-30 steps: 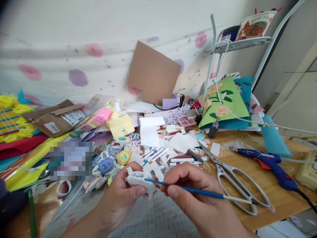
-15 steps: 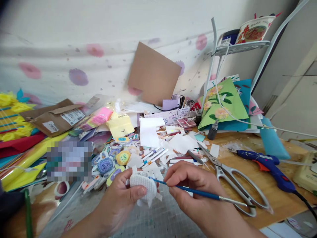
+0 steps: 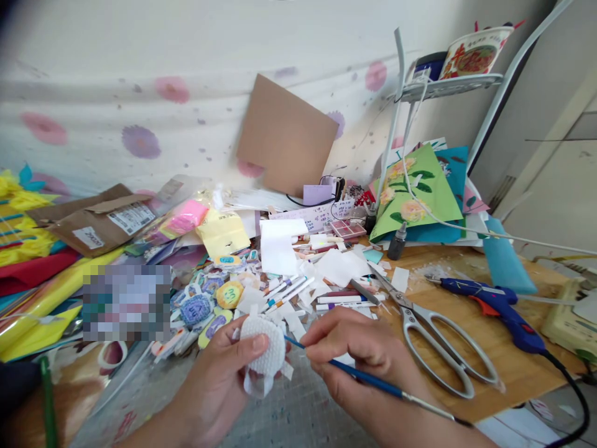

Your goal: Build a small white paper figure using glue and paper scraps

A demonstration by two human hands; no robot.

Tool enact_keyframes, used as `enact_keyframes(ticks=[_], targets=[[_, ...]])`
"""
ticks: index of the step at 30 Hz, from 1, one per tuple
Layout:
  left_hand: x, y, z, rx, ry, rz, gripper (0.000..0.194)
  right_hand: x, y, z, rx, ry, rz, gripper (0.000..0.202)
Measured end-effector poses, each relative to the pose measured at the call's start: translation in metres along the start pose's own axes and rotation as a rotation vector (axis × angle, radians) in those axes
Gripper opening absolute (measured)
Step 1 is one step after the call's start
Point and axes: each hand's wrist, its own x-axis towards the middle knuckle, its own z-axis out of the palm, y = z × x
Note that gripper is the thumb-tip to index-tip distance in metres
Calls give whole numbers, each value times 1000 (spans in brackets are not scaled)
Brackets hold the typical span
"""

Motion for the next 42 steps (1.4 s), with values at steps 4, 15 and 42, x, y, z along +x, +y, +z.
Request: enact_keyframes(ticks=[4,15,42], targets=[[2,-1,-3,-41,20,-9,21,-3,2,-6,-6,-26,-23,20],[5,-1,-9,213,-8,25,20,-4,26,2,89,149,214,23],[6,10,-11,681,-102,87,18,0,21,34,363,2,507,30]])
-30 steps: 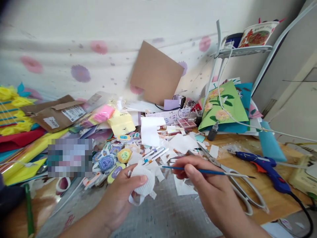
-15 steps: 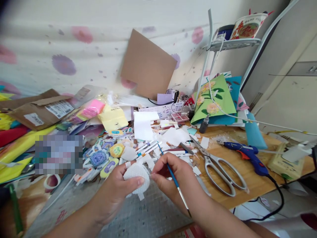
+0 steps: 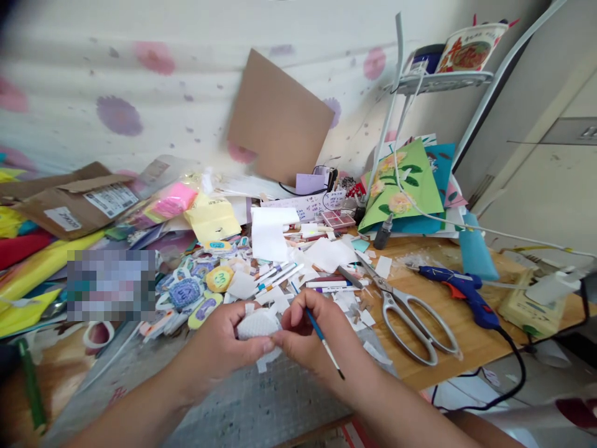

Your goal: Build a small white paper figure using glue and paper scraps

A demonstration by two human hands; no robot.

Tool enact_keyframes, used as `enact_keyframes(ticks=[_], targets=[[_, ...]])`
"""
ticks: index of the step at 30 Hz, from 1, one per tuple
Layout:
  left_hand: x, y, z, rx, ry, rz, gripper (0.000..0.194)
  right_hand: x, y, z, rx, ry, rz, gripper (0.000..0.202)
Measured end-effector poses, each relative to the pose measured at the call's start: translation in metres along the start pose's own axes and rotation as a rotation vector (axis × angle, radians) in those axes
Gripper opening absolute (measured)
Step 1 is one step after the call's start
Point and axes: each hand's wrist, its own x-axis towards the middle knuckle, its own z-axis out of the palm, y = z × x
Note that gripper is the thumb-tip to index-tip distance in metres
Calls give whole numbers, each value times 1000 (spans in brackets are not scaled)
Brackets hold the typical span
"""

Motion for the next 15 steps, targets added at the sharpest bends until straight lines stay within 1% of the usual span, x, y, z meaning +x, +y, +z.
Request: enact_keyframes(ticks=[3,5,6,8,11,13,15], targets=[[4,-1,-6,-247,-18,-19,24,1,6,1,145,76,-16,32],[6,-1,-9,-388,-32,-42,24,0,9,2,264,130,-39,33],[7,-1,-10,-424,-33,-50,23,0,9,3,313,148,-48,34],[8,0,-12,-453,-22,-52,21,-2,10,4,359,153,-54,33],[10,3,-16,-450,20,-43,21,-4,10,3,337,111,-49,27],[11,3,-19,-418,20,-47,21,-6,10,-2,277,116,-73,22],[12,1,-22,-398,-2,-50,19,-7,9,-14,163,150,-114,18]])
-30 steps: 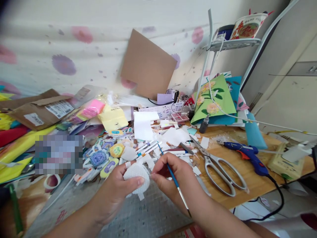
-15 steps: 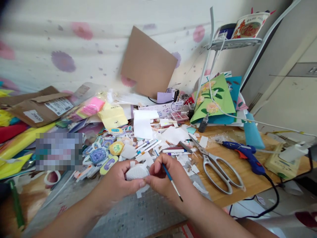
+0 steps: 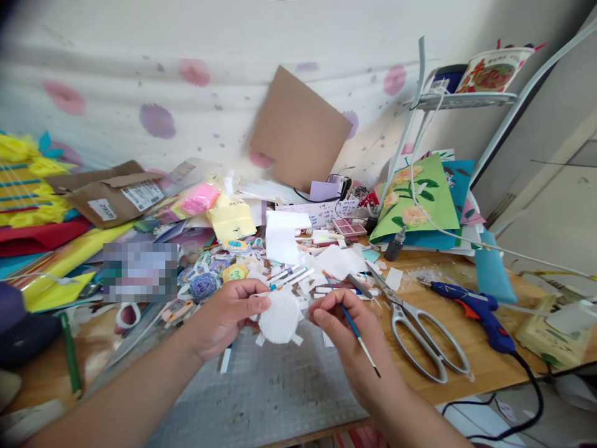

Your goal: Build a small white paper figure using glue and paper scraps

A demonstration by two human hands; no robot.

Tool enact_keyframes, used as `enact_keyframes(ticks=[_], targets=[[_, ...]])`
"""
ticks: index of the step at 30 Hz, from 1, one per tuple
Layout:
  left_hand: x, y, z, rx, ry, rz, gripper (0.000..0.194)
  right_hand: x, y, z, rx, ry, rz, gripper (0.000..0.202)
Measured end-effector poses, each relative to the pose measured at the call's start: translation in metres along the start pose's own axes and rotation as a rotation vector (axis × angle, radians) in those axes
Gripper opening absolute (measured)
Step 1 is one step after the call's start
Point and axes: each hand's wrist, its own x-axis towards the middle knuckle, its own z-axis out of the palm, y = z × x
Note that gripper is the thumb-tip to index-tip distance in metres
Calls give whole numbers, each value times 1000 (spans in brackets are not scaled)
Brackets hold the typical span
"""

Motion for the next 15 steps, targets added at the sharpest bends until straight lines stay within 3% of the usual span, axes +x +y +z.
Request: enact_keyframes(ticks=[2,6,8,15], targets=[[1,-1,-4,-23,-28,0,17,3,-4,-15,-255,9,-68,12],[5,-6,-8,-129,-111,3,16,14,-9,-48,-1249,-142,-342,13],[6,-7,-8,-189,-175,0,15,20,-6,-60,-1555,-218,-428,18],[-2,-7,-2,-314,-305,61,37,26,12,-76,-1512,-249,-491,21]])
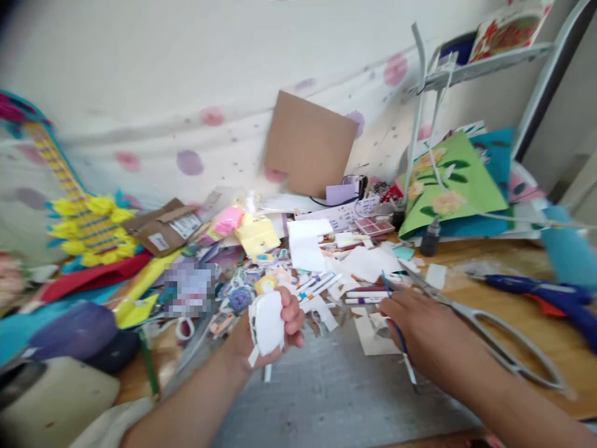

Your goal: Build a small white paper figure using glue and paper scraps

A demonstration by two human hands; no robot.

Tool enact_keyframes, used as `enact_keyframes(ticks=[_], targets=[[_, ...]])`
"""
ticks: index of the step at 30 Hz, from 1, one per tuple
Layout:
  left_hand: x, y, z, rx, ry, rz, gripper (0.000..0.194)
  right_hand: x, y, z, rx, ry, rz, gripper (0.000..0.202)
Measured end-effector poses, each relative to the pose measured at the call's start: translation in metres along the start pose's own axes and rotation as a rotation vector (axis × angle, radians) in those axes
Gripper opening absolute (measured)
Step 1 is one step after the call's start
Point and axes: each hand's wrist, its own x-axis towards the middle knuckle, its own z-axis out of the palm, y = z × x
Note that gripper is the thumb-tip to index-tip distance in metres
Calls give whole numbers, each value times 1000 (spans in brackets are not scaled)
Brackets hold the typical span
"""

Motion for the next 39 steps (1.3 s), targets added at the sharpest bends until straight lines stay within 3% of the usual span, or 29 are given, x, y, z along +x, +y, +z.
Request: enact_keyframes(ticks=[3,7,11,15,18,20,22,28,33,39], targets=[[-2,-1,1,38,13,15,38,-2,-5,2,67,12,-16,25],[1,-2,-1,159,34,-10,39,-8,-16,-14,272,30,23,26],[3,-6,-6,429,22,-146,30,-18,-25,-27,834,35,190,37],[2,-15,-8,712,-15,-250,9,-23,-33,-29,1513,149,341,39],[1,-16,-3,1068,-88,-251,8,-21,-40,-35,1752,128,401,31],[1,-14,2,1369,-153,-197,11,-20,-45,-40,1821,90,435,26],[0,-12,8,1506,-154,-77,20,-18,-50,-42,1856,64,466,22],[-8,-14,23,1270,-43,292,33,-11,-66,-33,1873,-11,502,19],[-9,-22,25,1235,44,346,34,-4,-77,-24,1802,-57,454,23],[-7,-19,23,1276,164,299,24,4,-79,-16,1623,69,384,21]])
